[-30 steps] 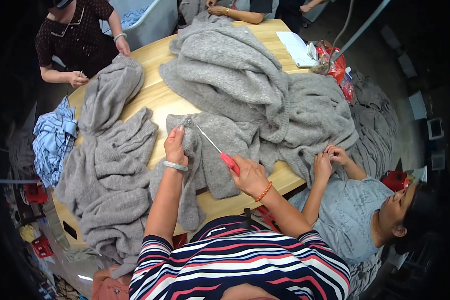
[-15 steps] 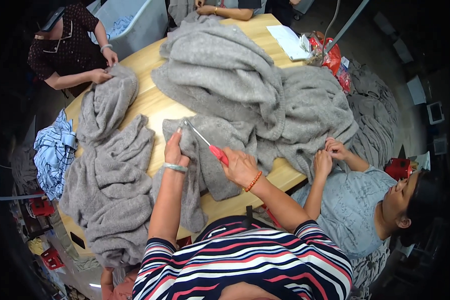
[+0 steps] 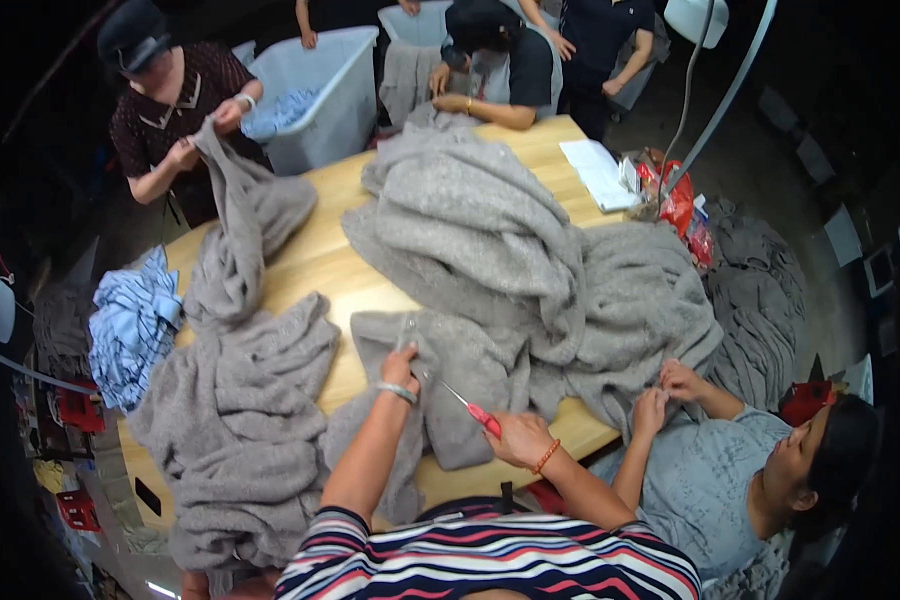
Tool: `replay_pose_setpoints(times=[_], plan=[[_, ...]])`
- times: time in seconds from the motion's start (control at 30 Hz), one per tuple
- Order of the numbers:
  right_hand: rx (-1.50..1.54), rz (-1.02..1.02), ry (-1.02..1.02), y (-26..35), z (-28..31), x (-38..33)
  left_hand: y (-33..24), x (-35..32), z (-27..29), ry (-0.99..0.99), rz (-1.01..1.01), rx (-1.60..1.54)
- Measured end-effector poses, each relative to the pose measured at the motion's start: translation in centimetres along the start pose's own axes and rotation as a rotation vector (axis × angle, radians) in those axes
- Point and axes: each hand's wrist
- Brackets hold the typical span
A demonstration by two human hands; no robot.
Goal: Trimming excess threads from large pieces of grey fabric using scissors in a factory setting.
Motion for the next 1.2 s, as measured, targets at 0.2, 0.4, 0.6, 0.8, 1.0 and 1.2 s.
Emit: replay_pose_setpoints(times=[0.2, 0.4, 0.6, 0.8, 1.0, 1.2], plan=[[0.041, -0.014, -0.064, 1.1, 2.9, 2.4, 0.7, 0.5, 0.2, 0.035, 0.035, -0.02], [-0.022, 0.012, 0.114, -1.0, -0.6, 0.0, 0.0, 0.2, 1.6, -0.037, 0.063, -0.251], [0.05, 0.013, -0.056, -2.3, -1.9, -2.6, 0.9, -3.3, 3.1, -0.009, -0.221, 0.197], [0.07, 0.059, -0.045, -1.7, -2.1, -2.3, 2.7, -12.1, 1.4, -0.197, -0.802, 1.443], [0.017, 0.022, 0.006, -0.7, -2.1, -2.6, 3.6, -7.3, 4.7, -0.083, -0.508, 1.441], [-0.006, 0.104, 0.187, 0.7, -1.9, -4.0, 2.8, -5.4, 8.9, -0.143, -0.064, 0.25]])
Point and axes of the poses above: each hand's wrist, its own x-axis towards the middle knuckle, its own z-axis out of the back of the hand, y = z × x, and after that the axes turned 5 degrees about y, right-handed
